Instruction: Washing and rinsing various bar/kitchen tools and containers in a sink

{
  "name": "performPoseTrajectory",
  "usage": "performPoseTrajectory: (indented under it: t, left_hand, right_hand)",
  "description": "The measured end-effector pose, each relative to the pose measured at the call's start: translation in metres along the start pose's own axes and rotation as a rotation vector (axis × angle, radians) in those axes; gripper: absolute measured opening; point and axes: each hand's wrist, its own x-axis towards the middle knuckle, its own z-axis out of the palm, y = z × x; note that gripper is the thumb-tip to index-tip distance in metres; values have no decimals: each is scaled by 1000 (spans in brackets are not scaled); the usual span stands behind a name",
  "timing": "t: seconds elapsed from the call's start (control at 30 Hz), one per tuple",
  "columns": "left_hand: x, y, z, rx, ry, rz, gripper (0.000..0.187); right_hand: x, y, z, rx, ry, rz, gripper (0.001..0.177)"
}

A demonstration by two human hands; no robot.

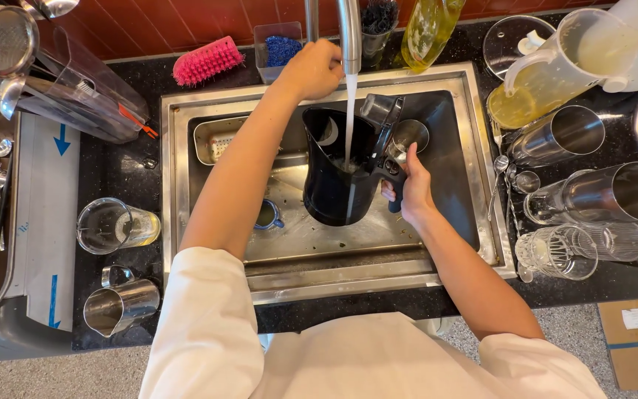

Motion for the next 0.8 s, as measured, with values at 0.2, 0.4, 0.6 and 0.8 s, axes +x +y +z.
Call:
performPoseTrajectory:
  t: [0.2,0.4,0.6,0.8]
  left_hand:
    - [5,-21,1,61,168,-55,13]
    - [18,-34,11,-225,-80,-313,21]
    - [14,-10,5,-333,-183,-439,23]
    - [20,-11,7,-374,-126,-467,23]
  right_hand:
    - [0,1,0,-18,-1,-4,82]
    - [-5,-4,8,-41,19,-14,80]
    - [-3,0,-1,-51,0,-22,81]
    - [-4,-2,2,-46,9,-23,81]
